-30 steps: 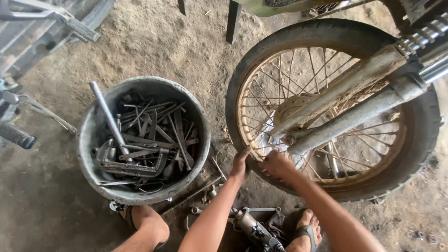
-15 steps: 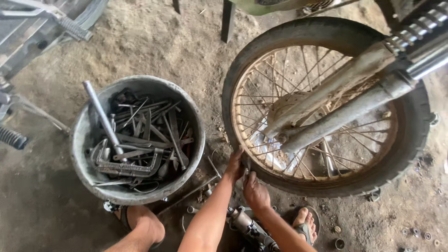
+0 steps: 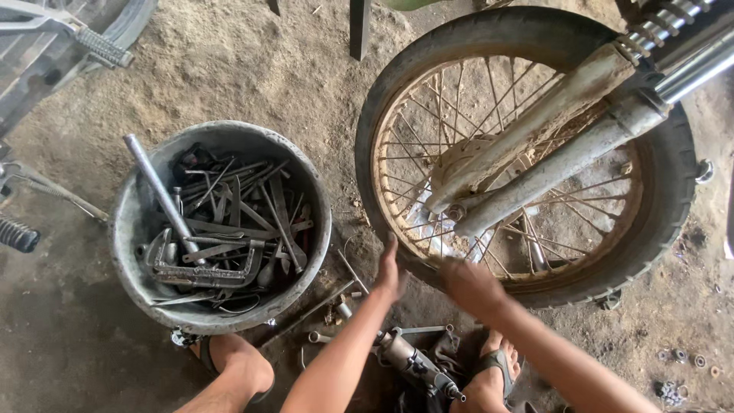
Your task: The person sits on the ground and uses both hands to fit a motorcycle tire onto the front wheel rim. They repeatedly press and pull the tire bead to seat it around the rim, working their way around the circumference of the wheel.
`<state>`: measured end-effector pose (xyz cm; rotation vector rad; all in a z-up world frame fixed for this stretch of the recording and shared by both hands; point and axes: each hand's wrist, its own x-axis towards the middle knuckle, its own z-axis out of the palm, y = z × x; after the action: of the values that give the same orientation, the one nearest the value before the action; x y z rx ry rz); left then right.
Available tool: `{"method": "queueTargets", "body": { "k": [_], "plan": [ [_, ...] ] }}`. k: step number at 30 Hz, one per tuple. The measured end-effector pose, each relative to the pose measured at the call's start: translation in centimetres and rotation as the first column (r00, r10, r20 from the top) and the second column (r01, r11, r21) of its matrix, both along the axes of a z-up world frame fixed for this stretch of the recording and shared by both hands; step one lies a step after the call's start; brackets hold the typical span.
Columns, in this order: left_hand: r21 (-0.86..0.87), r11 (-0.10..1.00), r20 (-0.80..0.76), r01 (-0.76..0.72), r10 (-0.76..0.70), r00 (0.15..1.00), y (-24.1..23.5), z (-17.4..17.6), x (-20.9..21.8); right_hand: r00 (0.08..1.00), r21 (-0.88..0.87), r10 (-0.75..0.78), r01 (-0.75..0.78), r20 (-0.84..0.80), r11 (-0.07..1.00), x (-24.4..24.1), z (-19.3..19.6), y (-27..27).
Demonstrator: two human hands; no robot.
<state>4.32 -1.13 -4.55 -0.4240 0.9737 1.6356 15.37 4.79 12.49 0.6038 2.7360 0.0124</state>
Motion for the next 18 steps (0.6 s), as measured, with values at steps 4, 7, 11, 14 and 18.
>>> {"method": "queueTargets", "body": {
  "k": [4,7,11,14,18],
  "plan": [
    [0.086,0.995,0.260,-0.058,0.034,0.965,-1.7,6.2,2.9,0.953,0.018,-0.295,0.294,0.076,0.956,1.9,-4.1,4.3],
    [0.113,0.993,0.289,-0.038,0.004,0.957,-1.6,3.5,5.5,0.973,0.001,-0.206,0.207,0.099,0.978,1.2,-3.6,4.3],
    [0.185,0.983,0.269,-0.006,-0.044,0.962,-1.9,4.3,6.3,0.958,-0.043,-0.195,0.208,0.209,0.977,0.0,-2.4,3.9],
    [0.182,0.983,0.263,0.012,-0.060,0.963,-2.1,4.7,6.2,0.944,-0.005,-0.212,0.220,0.253,0.975,-0.6,-1.2,3.9],
    [0.186,0.983,0.264,0.007,-0.056,0.963,-2.2,5.4,5.9,0.945,-0.064,-0.221,0.242,0.243,0.968,-0.9,-0.9,4.2]
  ]
}}
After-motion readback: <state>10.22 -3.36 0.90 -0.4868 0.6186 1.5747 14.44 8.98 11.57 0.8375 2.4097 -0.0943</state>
